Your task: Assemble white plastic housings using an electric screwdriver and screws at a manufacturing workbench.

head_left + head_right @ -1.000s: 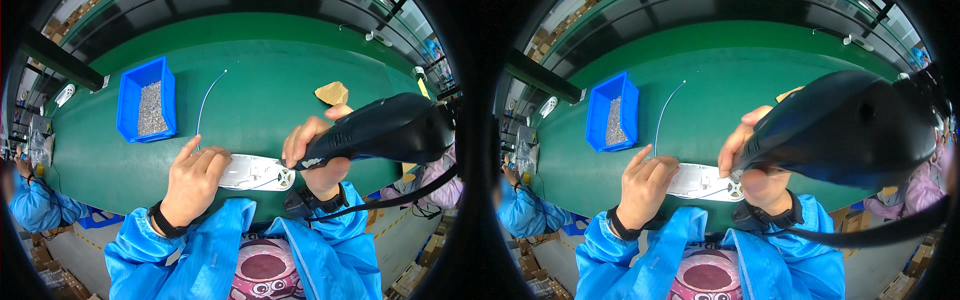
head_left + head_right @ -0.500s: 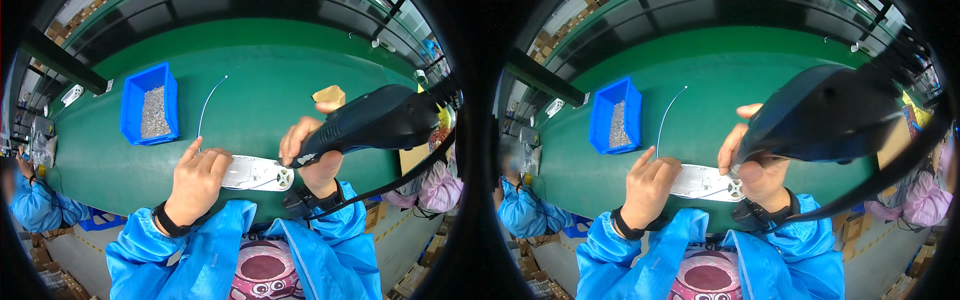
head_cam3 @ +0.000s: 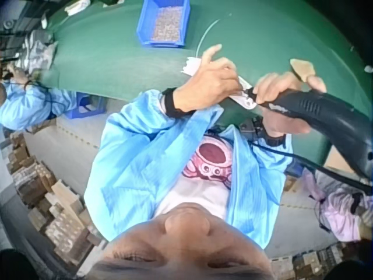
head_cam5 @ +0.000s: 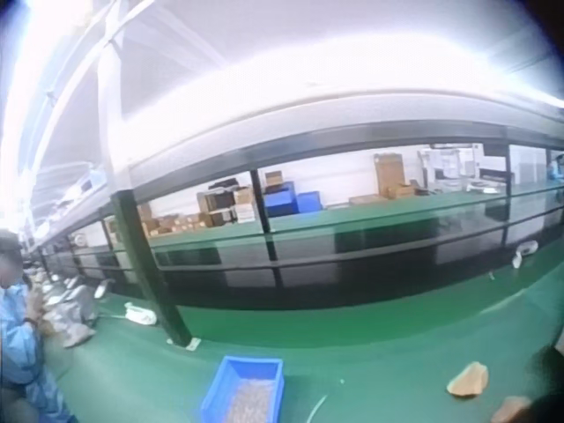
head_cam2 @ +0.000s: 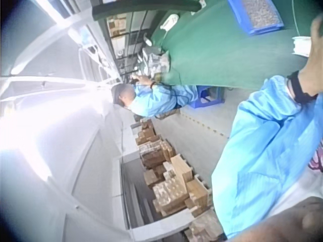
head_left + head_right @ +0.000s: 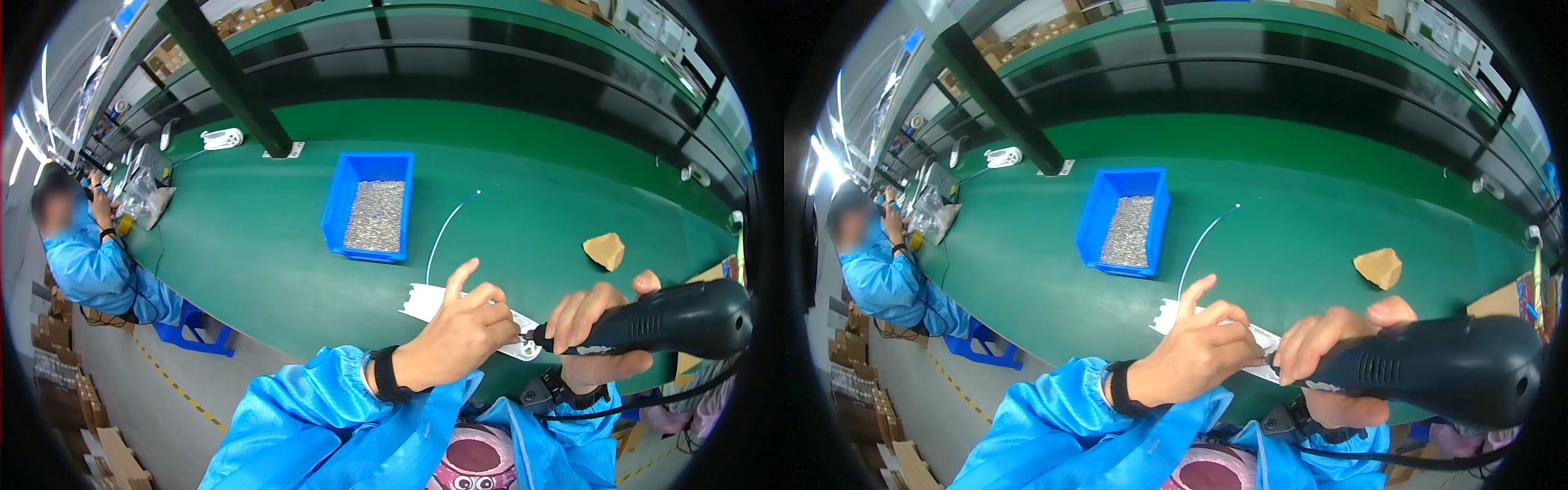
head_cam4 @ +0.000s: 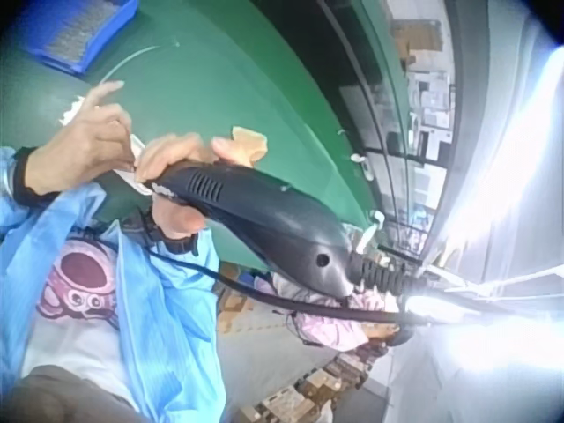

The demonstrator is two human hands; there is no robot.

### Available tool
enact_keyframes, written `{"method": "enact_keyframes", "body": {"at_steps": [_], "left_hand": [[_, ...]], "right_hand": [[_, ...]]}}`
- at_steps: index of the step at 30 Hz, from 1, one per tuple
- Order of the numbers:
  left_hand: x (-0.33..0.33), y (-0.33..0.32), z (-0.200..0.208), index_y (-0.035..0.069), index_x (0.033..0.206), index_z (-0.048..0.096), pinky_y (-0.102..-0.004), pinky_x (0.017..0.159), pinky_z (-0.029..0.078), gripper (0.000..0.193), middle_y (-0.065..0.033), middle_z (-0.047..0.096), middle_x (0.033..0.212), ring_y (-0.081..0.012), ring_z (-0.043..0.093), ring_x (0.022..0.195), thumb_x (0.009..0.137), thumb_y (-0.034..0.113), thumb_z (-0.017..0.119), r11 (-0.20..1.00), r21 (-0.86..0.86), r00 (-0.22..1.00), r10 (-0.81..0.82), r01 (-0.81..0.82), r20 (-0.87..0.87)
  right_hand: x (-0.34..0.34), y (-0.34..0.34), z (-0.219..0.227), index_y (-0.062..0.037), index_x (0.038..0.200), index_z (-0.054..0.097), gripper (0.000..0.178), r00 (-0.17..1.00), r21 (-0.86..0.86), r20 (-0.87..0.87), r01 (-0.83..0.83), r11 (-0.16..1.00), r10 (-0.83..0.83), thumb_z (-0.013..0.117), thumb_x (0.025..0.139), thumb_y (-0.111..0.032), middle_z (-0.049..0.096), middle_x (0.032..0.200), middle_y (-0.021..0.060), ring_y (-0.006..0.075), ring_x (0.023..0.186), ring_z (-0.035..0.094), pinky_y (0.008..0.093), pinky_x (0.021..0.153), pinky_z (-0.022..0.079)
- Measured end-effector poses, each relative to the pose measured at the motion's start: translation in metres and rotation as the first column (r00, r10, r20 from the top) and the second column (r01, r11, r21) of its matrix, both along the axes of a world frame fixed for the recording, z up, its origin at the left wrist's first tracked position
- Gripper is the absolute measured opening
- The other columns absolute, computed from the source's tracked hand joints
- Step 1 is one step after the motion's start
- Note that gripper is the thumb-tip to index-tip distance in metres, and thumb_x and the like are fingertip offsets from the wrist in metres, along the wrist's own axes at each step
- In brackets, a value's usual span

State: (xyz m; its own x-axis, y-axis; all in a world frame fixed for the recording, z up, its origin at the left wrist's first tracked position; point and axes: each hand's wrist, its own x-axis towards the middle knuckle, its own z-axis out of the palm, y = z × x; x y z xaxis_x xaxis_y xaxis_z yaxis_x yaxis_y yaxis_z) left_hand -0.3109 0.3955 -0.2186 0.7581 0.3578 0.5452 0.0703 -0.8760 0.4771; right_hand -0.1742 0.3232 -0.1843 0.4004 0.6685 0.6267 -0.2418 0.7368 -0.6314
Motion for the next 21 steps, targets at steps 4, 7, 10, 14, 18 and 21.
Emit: {"method": "enact_keyframes", "body": {"at_steps": [4,7,10,14,18,21], "left_hand": [[-0.003,0.004,0.001,0.014,0.069,0.064,-0.0531,0.097,0.025,0.009,0.0037,0.052,0.068,-0.0130,0.052,0.083,0.062,0.016,0.069,1.000,-0.011,1.000,-0.013,0.013,0.005],[-0.004,0.004,0.001,0.013,0.069,0.064,-0.0543,0.097,0.024,0.007,0.0033,0.051,0.067,-0.0135,0.051,0.082,0.063,0.016,0.068,1.000,-0.015,1.000,-0.026,0.026,0.012],[-0.006,0.003,0.001,0.012,0.069,0.063,-0.0550,0.097,0.024,0.007,0.0030,0.051,0.067,-0.0139,0.051,0.082,0.064,0.015,0.066,0.998,-0.057,0.999,-0.023,0.024,0.022],[-0.007,0.001,0.002,0.013,0.070,0.063,-0.0547,0.097,0.024,0.009,0.0026,0.052,0.069,-0.0140,0.051,0.081,0.064,0.015,0.068,1.000,0.001,1.000,-0.007,0.007,-0.023],[-0.008,0.001,-0.001,0.010,0.080,0.062,-0.0531,0.098,0.023,0.020,0.0011,0.054,0.077,-0.0154,0.051,0.085,0.062,0.017,0.070,1.000,-0.015,0.998,-0.015,0.015,-0.066],[-0.019,0.028,0.017,0.005,0.110,0.052,-0.0428,0.091,0.035,0.050,-0.0094,0.058,0.096,-0.0254,0.054,0.092,0.065,0.014,0.070,0.993,-0.026,0.988,0.114,-0.117,-0.106]], "right_hand": [[-0.002,0.003,-0.002,-0.0072,0.119,0.017,0.074,1.000,-0.002,0.014,-0.010,1.000,0.010,0.051,0.078,-0.059,0.053,0.065,0.0100,0.0193,0.044,0.054,0.0301,0.046,0.048],[-0.003,0.003,-0.001,-0.0069,0.119,0.017,0.074,0.999,-0.002,0.031,-0.019,1.000,0.019,0.051,0.078,-0.058,0.053,0.066,0.0102,0.0197,0.046,0.054,0.0305,0.047,0.049],[-0.005,0.004,0.002,-0.0066,0.120,0.017,0.073,0.998,0.006,0.029,-0.053,0.999,0.053,0.052,0.079,-0.055,0.053,0.066,0.0109,0.0206,0.048,0.055,0.0309,0.048,0.049],[-0.005,0.004,-0.003,-0.0055,0.122,0.016,0.074,0.998,0.023,0.031,-0.062,0.998,0.061,0.054,0.080,-0.053,0.054,0.067,0.0123,0.0219,0.049,0.056,0.0313,0.049,0.049],[-0.009,0.008,-0.004,-0.0029,0.122,0.018,0.074,0.998,0.036,0.000,-0.066,0.997,0.066,0.057,0.079,-0.049,0.055,0.068,0.0146,0.0230,0.050,0.055,0.0309,0.048,0.048],[-0.010,0.013,-0.006,-0.0094,0.122,0.019,0.073,0.998,0.015,0.060,0.010,1.000,-0.011,0.050,0.079,-0.059,0.049,0.062,0.0070,0.0169,0.043,0.051,0.0283,0.042,0.046]]}}
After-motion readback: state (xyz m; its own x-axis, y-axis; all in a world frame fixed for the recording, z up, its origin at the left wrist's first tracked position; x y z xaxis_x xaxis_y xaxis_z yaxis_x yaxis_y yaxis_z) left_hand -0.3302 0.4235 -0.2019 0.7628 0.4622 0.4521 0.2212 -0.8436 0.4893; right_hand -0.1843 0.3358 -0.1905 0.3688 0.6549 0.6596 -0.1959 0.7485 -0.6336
